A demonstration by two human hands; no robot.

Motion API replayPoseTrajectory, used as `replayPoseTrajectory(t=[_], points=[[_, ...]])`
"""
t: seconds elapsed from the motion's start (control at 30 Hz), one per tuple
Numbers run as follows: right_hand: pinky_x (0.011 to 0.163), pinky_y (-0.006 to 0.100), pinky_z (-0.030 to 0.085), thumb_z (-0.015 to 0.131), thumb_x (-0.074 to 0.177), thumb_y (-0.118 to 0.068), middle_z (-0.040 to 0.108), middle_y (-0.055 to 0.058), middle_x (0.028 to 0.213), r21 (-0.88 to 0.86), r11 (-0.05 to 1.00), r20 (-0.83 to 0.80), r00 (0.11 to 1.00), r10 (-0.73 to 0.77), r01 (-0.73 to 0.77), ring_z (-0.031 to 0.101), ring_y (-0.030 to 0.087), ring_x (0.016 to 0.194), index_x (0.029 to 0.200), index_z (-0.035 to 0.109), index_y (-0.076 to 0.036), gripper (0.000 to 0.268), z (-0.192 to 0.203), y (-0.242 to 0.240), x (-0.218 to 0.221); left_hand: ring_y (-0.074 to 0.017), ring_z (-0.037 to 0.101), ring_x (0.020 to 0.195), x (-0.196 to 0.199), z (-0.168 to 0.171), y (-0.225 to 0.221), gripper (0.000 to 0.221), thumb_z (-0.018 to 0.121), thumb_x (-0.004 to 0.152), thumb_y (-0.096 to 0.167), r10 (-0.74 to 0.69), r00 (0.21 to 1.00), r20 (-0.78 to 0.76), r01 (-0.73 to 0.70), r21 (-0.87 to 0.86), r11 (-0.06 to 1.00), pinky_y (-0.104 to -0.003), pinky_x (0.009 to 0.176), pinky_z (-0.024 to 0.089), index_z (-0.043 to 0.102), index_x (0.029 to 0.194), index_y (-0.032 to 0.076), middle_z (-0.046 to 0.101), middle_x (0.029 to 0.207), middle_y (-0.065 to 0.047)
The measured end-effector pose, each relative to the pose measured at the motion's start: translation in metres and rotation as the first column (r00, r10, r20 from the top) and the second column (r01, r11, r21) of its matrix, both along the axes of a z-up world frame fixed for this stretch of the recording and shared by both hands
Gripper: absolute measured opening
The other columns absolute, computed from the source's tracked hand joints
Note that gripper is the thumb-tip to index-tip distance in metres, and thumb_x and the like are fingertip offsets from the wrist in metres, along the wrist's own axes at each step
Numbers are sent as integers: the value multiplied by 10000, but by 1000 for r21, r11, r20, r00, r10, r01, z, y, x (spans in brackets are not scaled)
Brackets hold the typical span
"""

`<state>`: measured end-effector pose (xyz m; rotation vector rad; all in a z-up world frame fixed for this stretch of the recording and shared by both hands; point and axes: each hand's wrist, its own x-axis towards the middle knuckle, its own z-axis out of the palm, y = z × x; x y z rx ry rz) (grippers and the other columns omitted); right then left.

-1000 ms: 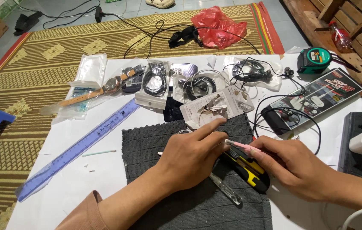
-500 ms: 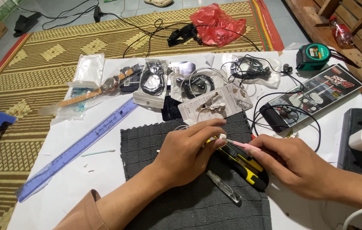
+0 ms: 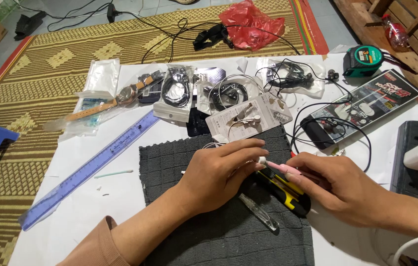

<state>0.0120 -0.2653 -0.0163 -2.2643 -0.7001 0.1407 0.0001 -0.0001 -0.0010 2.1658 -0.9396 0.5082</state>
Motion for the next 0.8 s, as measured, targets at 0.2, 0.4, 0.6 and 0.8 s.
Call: replayPoseTrajectory(t=[0.2, 0.4, 0.6, 0.8], points=[[379, 282, 425, 707, 837, -219, 746, -39, 511, 9, 1000, 15, 999, 28, -28, 522, 95, 379, 961, 768, -151, 154, 1, 1, 2, -153, 724, 697, 0, 2, -1, 153, 755, 901, 96, 34, 998, 47, -33, -29, 999, -268, 584, 555, 712, 1042, 57, 752, 1189, -46], [379, 281, 417, 663, 894, -259, 700, -29, 483, 7, 1000, -11, 1000, 18, -18, 504, 94, 381, 935, 775, -151, 161, 4, 3, 0, -153, 715, 679, 0, 1, 0, 156, 767, 874, 55, 56, 997, 61, -54, -30, 998, -270, 573, 548, 732, 1026, 63, 755, 1166, -33], [377, 263, 451, 588, 939, -254, 747, -34, 509, 34, 999, -61, 998, 14, -12, 562, 90, 381, 926, 784, -145, 225, 8, 5, 0, -164, 717, 692, -1, 2, -2, 107, 750, 888, 72, 95, 993, 69, -93, -38, 995, -279, 587, 545, 733, 994, 62, 754, 1132, -18], [428, 272, 512, 523, 970, -260, 744, -15, 525, 13, 1000, -96, 995, -15, 16, 633, 117, 415, 1025, 742, -155, 250, 2, 0, 0, -153, 694, 646, 1, 0, -1, 85, 751, 899, 105, 127, 989, 71, -124, -39, 991, -270, 553, 526, 731, 963, 53, 761, 1112, -22]])
